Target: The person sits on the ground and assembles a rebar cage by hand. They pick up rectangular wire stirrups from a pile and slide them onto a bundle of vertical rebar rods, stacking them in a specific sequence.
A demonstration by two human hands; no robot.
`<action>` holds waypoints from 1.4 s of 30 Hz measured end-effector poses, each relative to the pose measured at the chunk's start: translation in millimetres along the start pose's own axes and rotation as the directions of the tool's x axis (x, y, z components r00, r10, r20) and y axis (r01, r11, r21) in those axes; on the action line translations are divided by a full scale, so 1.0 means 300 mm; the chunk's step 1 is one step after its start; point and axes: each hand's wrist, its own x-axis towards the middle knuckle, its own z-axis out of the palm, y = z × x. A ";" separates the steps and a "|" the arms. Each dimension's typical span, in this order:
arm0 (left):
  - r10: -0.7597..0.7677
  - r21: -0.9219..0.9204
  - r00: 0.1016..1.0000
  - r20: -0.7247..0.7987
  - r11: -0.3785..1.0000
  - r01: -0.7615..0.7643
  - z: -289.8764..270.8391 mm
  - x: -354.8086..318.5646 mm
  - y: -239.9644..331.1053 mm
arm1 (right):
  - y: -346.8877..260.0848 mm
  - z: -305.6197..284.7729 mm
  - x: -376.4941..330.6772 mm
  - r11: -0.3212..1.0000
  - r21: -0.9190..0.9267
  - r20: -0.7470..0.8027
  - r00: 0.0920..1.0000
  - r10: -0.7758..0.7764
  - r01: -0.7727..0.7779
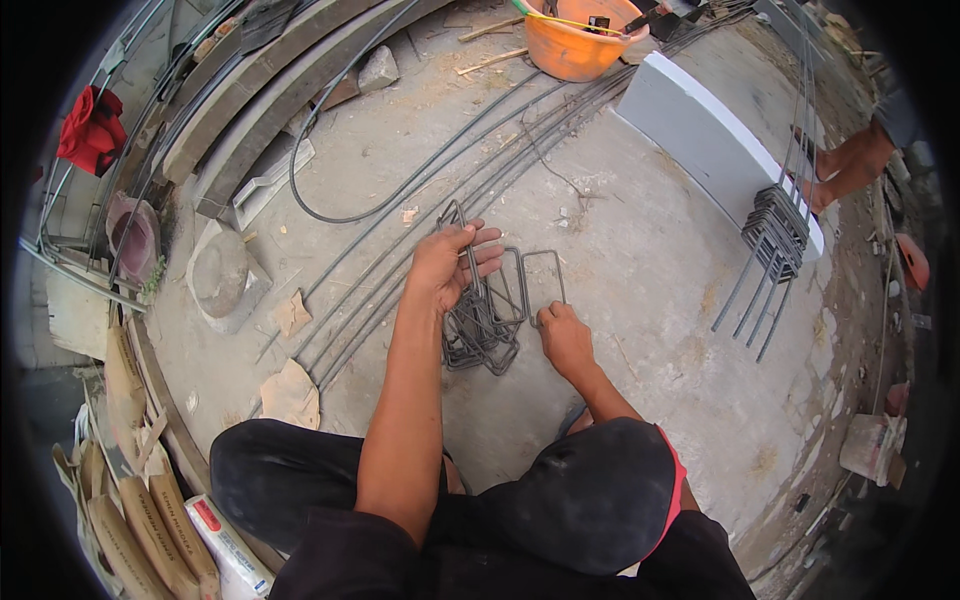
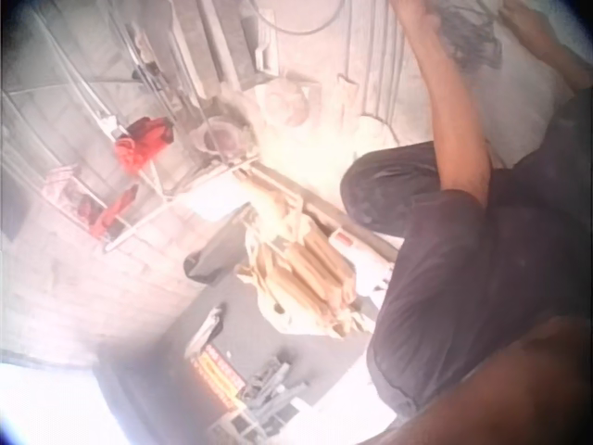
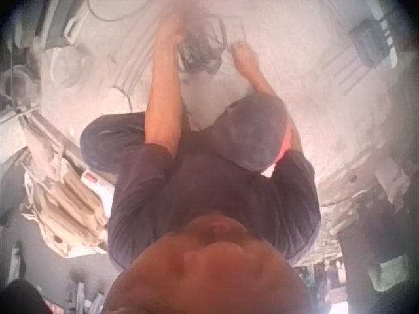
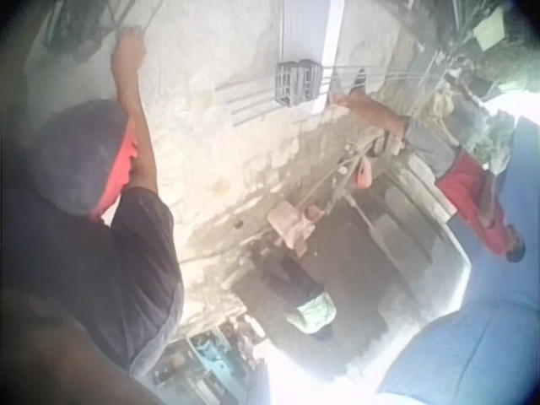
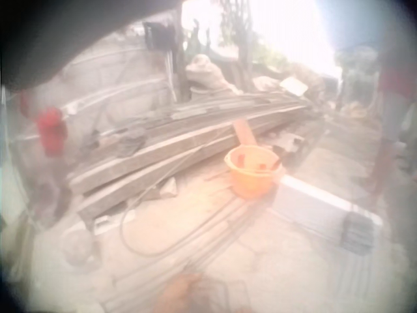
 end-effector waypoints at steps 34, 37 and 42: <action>-0.195 0.086 0.820 0.538 0.980 0.177 0.133 -0.094 -0.028 | 0.069 -0.689 0.234 0.448 0.894 0.028 0.993 -0.118 0.028; -0.196 0.085 0.835 0.513 0.980 0.178 0.154 -0.099 -0.026 | -0.014 -0.613 0.269 0.476 0.845 -0.294 0.955 0.031 0.245; -0.061 0.146 0.973 0.223 0.989 0.028 0.073 -0.033 0.012 | 0.024 -0.447 0.258 0.670 0.741 -0.336 0.841 0.424 -0.041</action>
